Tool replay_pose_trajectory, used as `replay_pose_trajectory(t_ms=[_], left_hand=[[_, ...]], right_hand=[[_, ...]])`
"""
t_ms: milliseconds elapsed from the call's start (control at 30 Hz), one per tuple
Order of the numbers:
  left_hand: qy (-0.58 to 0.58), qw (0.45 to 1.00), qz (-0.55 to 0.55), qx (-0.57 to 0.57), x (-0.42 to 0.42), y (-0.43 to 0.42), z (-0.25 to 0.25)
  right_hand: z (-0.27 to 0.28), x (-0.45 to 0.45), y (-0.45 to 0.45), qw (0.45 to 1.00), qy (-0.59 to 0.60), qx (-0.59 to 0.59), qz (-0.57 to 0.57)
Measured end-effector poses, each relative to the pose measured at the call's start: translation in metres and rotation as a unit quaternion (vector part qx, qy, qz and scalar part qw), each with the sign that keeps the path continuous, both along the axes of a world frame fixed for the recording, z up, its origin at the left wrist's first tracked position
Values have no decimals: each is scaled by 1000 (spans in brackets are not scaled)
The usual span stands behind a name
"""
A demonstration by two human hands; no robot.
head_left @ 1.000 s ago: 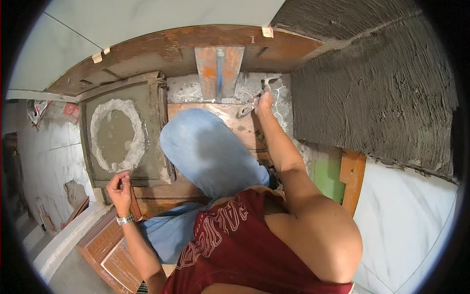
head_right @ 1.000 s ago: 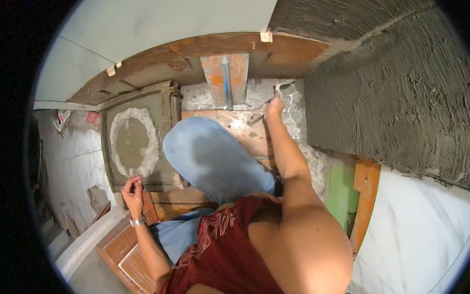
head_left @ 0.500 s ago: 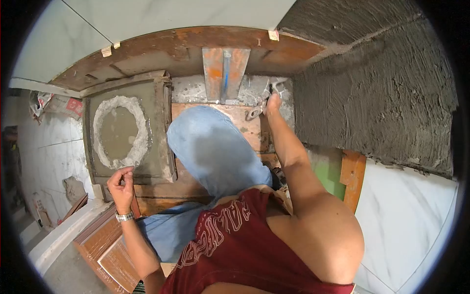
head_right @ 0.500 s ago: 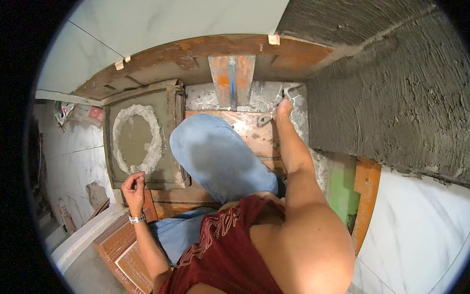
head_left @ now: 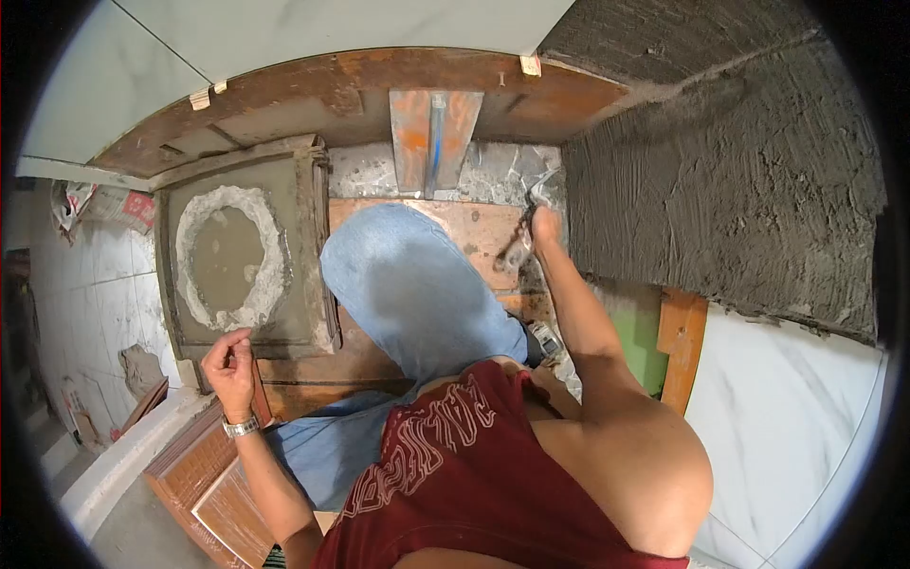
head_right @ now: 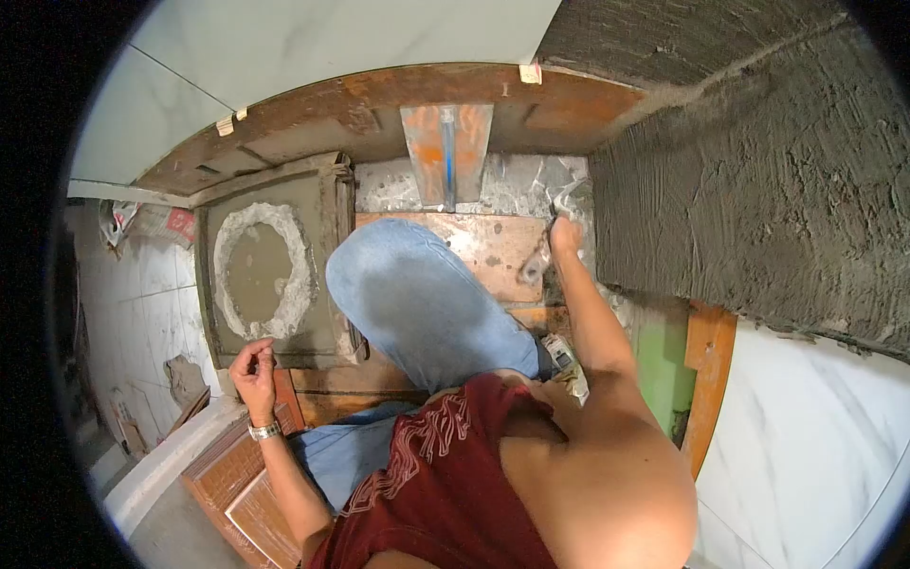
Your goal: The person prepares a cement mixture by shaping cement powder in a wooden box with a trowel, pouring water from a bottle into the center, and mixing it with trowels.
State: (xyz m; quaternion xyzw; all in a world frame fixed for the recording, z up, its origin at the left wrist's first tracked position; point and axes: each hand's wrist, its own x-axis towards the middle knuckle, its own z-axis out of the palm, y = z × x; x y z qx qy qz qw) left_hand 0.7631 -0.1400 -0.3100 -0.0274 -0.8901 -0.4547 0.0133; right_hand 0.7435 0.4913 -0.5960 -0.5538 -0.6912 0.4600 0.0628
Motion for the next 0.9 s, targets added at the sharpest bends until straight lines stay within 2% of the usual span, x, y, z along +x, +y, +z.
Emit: replay_pose_trajectory(t_ms=[67, 100, 200, 467, 700, 900], left_hand=[[-4, 1000, 10, 4, 0, -2, -2], [-4, 1000, 10, 7, 0, -2, -3], [3, 1000, 6, 18, -4, 2, -4], [17, 1000, -5, -20, -3, 1, -2], [30, 999, 16, -13, 5, -3, 8], [60, 998, 3, -31, 10, -3, 30]], right_hand=[[74, 27, -23, 970, -143, 142, 137], [152, 24, -48, 950, -228, 58, 204], [152, 46, -46, 909, -271, 124, 293], [127, 17, 5, 931, -238, 176, 213], [135, -1, -20, 935, -250, 174, 184], [119, -1, -38, 929, -248, 222, 163]])
